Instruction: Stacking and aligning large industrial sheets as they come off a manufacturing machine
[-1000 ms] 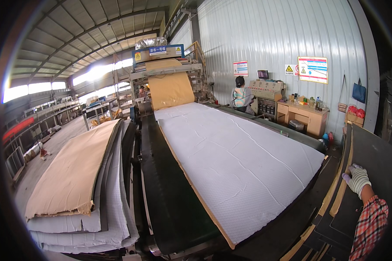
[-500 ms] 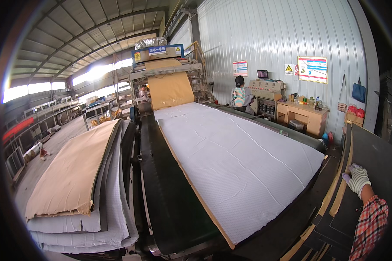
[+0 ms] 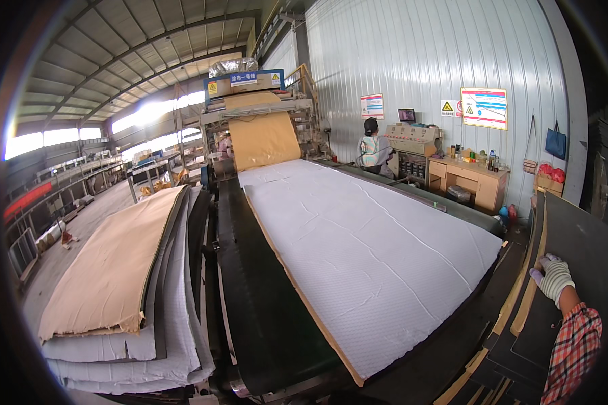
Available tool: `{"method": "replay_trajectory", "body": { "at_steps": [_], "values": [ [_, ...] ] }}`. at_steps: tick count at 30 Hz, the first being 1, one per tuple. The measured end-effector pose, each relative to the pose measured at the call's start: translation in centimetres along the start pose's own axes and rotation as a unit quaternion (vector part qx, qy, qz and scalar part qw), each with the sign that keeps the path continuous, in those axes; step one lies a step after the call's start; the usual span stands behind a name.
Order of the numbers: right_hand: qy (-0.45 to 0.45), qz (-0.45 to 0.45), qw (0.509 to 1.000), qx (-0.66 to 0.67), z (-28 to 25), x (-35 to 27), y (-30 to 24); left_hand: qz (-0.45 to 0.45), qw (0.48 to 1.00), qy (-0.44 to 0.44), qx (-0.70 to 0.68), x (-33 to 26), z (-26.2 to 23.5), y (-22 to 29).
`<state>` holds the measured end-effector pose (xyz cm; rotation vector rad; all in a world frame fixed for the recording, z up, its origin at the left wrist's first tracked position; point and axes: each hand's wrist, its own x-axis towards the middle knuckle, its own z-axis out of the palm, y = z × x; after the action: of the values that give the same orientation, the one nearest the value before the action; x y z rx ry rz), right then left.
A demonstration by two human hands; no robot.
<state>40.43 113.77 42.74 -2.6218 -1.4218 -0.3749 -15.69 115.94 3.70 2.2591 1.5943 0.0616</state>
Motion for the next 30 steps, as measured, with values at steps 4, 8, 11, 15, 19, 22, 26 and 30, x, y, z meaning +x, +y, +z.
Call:
{"method": "replay_trajectory", "body": {
  "at_steps": [4, 8, 11, 15, 19, 22, 26, 30],
  "values": [
    [-0.004, 0.002, 1.000, -0.003, 0.11, 0.09, 0.07, -0.003, 1.000, 0.003, 0.012, 0.15, 0.74, -0.45],
    [-0.001, 0.004, 1.000, -0.003, 0.16, 0.13, 0.12, -0.007, 1.000, 0.004, 0.009, 0.29, 1.07, -0.64],
    [-0.006, 0.002, 1.000, -0.002, -0.01, 0.08, 0.04, -0.005, 1.000, 0.008, 0.003, 0.14, 0.81, -0.41],
    [-0.011, 0.002, 1.000, -0.007, -0.04, 0.08, -0.01, -0.009, 1.000, 0.006, 0.005, 0.08, 0.78, -0.39],
    [-0.010, 0.002, 1.000, -0.010, 0.04, 0.07, 0.02, -0.009, 1.000, 0.005, 0.005, -0.10, 0.23, -0.03],
    [-0.014, 0.003, 1.000, -0.009, -0.11, 0.03, -0.10, -0.004, 1.000, 0.006, 0.003, -0.13, 0.14, -0.02],
    [-0.015, 0.002, 1.000, -0.011, -0.01, 0.17, -0.02, -0.002, 1.000, 0.014, 0.008, 0.02, 0.60, -0.34],
    [-0.017, 0.005, 1.000, -0.009, -0.09, 0.14, -0.07, -0.007, 1.000, 0.006, 0.004, 0.08, 0.50, -0.29]
  ]
}}
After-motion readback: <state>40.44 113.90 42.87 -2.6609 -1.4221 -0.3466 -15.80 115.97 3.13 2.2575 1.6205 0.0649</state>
